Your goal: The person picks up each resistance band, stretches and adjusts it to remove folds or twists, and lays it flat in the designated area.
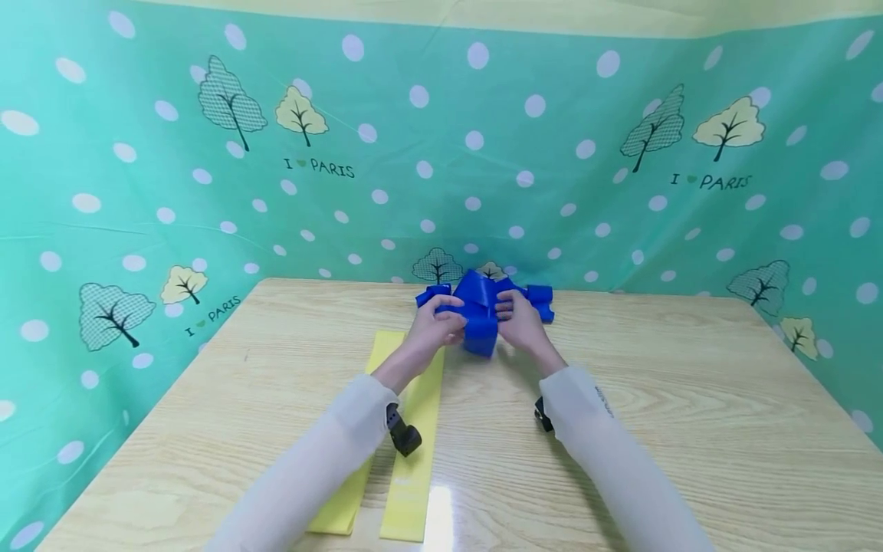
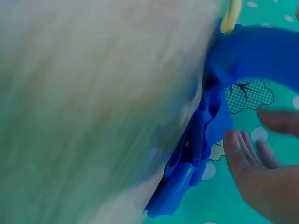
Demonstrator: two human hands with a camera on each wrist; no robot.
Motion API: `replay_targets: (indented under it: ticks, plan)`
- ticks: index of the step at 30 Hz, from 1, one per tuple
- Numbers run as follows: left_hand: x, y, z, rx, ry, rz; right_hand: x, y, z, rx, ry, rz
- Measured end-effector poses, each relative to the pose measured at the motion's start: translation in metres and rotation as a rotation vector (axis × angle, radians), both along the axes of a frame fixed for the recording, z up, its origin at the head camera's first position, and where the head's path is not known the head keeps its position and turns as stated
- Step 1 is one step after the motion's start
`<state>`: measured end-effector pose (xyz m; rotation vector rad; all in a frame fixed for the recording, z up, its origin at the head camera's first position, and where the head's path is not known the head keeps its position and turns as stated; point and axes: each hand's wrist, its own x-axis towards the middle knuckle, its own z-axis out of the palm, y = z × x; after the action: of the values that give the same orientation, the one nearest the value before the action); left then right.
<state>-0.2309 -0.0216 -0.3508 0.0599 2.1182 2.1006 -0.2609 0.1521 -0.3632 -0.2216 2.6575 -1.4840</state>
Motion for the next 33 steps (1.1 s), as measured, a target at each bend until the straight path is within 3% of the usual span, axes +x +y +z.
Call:
replay_targets:
  ticks: [3, 6, 12, 18, 26, 33]
  plan:
    - [-0.001, 0.002, 0.006, 0.029, 0.001, 0.011, 0.007, 0.002, -0.003, 0.073, 0.106, 0.111]
    - [-0.001, 0.002, 0.011, 0.026, 0.015, 0.019, 0.011, 0.004, -0.006, 0.089, 0.147, 0.194]
    - [-0.003, 0.001, 0.016, 0.025, 0.014, 0.047, 0.017, 0.007, -0.004, -0.043, 0.221, 0.274]
    - [-0.006, 0.002, 0.022, 0.076, 0.007, 0.102, 0.022, 0.006, 0.003, -0.17, 0.227, 0.379]
    - [-0.009, 0.004, 0.028, 0.13, 0.029, 0.118, 0.024, 0.003, 0.011, -0.112, 0.312, 0.311]
    - [-0.008, 0.002, 0.033, 0.094, 0.034, 0.084, 0.022, -0.006, 0.023, -0.042, 0.462, 0.1]
